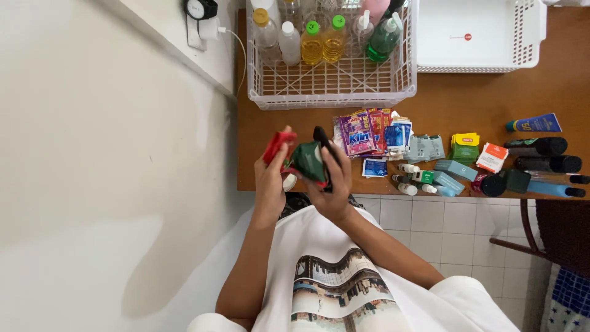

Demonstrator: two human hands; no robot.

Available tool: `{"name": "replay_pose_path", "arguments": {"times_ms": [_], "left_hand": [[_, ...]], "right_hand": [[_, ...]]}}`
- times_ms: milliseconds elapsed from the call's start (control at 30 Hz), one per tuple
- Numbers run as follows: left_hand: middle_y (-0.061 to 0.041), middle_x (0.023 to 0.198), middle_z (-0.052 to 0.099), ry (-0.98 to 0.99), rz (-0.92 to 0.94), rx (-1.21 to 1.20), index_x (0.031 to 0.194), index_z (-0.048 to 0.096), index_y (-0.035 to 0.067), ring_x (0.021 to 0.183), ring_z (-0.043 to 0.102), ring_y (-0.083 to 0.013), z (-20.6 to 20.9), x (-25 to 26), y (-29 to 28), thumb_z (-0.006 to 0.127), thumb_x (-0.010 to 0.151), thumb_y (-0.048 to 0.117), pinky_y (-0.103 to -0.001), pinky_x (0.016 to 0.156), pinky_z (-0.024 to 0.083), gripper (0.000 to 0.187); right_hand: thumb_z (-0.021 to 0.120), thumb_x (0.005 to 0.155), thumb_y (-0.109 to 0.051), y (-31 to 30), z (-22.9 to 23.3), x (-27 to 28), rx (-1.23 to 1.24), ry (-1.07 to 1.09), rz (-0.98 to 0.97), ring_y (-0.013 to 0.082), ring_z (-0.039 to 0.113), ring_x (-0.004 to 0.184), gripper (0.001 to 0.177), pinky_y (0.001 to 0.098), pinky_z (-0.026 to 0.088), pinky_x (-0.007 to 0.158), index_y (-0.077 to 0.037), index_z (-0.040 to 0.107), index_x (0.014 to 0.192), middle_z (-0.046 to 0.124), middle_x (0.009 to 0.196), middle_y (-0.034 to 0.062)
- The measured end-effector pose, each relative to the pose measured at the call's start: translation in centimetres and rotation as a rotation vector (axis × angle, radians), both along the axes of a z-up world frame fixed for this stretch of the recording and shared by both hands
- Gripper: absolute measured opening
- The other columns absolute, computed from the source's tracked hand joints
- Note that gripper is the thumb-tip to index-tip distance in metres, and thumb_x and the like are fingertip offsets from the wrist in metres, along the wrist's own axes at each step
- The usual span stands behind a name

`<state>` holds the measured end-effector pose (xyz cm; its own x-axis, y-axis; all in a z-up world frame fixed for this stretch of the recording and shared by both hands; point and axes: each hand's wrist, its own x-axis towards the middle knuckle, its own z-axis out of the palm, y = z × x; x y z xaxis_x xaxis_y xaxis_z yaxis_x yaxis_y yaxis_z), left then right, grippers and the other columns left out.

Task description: The person wipes various laundry-related items with a black cloth and places them into a white plastic basket. Items handled include a green pump bottle, a red and green sachet, a white tub, and several small packets, which are cleaned and then stored in the basket.

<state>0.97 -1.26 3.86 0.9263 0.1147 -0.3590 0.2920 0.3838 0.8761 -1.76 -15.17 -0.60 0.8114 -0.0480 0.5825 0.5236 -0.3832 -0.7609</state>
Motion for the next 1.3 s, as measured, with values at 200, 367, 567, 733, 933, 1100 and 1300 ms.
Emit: {"name": "replay_pose_path", "arguments": {"times_ms": [200,367,567,733,933,1100,1300], "left_hand": [[-0.015,0.141,0.062,-0.135,0.181,-0.201,0.141,0.058,0.001,0.123,0.063,-0.0225,-0.2,0.1,0.9,0.053,0.107,0.019,-0.038,0.102,0.055,0.039],[-0.015,0.136,0.067,-0.312,0.135,0.12,0.123,0.068,-0.001,0.133,0.06,-0.0261,-1.0,-0.9,0.7,0.05,0.101,0.001,-0.041,0.116,0.047,0.029],[-0.015,0.127,0.071,-0.562,0.163,0.627,0.097,0.074,0.001,0.146,0.053,-0.0336,-1.3,-1.1,0.2,0.048,0.082,-0.017,-0.046,0.125,0.041,0.035],[-0.015,0.128,0.069,-0.629,0.271,0.591,0.092,0.069,0.002,0.146,0.051,-0.0369,0.4,-0.6,-0.6,0.057,0.09,-0.016,-0.05,0.125,0.04,0.022],[-0.015,0.127,0.071,-0.69,0.283,0.446,0.085,0.063,0.004,0.145,0.054,-0.0374,1.0,-0.4,-0.2,0.056,0.095,-0.013,-0.052,0.129,0.041,0.021],[-0.017,0.126,0.07,-0.713,0.256,0.308,0.086,0.062,0.005,0.145,0.054,-0.0379,0.8,0.0,0.6,0.057,0.101,-0.003,-0.053,0.127,0.043,0.018],[-0.019,0.122,0.072,-0.755,0.198,0.254,0.082,0.061,0.005,0.143,0.056,-0.0387,1.0,-0.5,-0.2,0.061,0.103,0.003,-0.053,0.125,0.045,0.02]], "right_hand": [[0.051,0.105,-0.041,-0.7,0.2,-1.2,0.036,0.052,0.14,0.0392,0.047,0.147,0.067,0.0421,0.037,0.126,0.005,0.044,0.153,0.04,0.158,0.0259],[0.043,0.108,-0.026,-0.3,1.2,0.8,0.498,0.501,0.184,0.0264,0.041,0.147,0.055,0.0349,0.029,0.124,0.004,0.044,0.153,0.043,0.157,0.0186],[0.053,0.102,-0.006,-1.1,2.1,3.2,0.411,0.642,0.207,0.0245,0.053,0.136,0.042,0.0335,0.038,0.116,0.001,0.058,0.143,0.057,0.145,0.0156],[0.05,0.089,0.007,-0.2,3.9,1.6,-0.004,0.487,0.483,0.029,0.061,0.133,0.046,0.031,0.056,0.103,-0.003,0.065,0.131,0.055,0.148,0.0209],[0.052,0.097,0.016,0.6,2.8,3.2,0.051,0.398,0.245,0.0409,0.046,0.148,0.042,0.0488,0.039,0.123,0.001,0.065,0.134,0.055,0.151,0.0248],[0.06,0.086,0.013,1.7,4.5,0.6,-0.104,0.072,0.484,0.0388,0.047,0.147,0.049,0.0513,0.03,0.128,0.001,0.064,0.133,0.051,0.152,0.0249],[0.05,0.098,0.013,0.5,4.2,4.2,0.223,0.516,0.194,0.0364,0.06,0.135,0.043,0.0443,0.05,0.105,0.001,0.059,0.138,0.051,0.156,0.0227]]}}
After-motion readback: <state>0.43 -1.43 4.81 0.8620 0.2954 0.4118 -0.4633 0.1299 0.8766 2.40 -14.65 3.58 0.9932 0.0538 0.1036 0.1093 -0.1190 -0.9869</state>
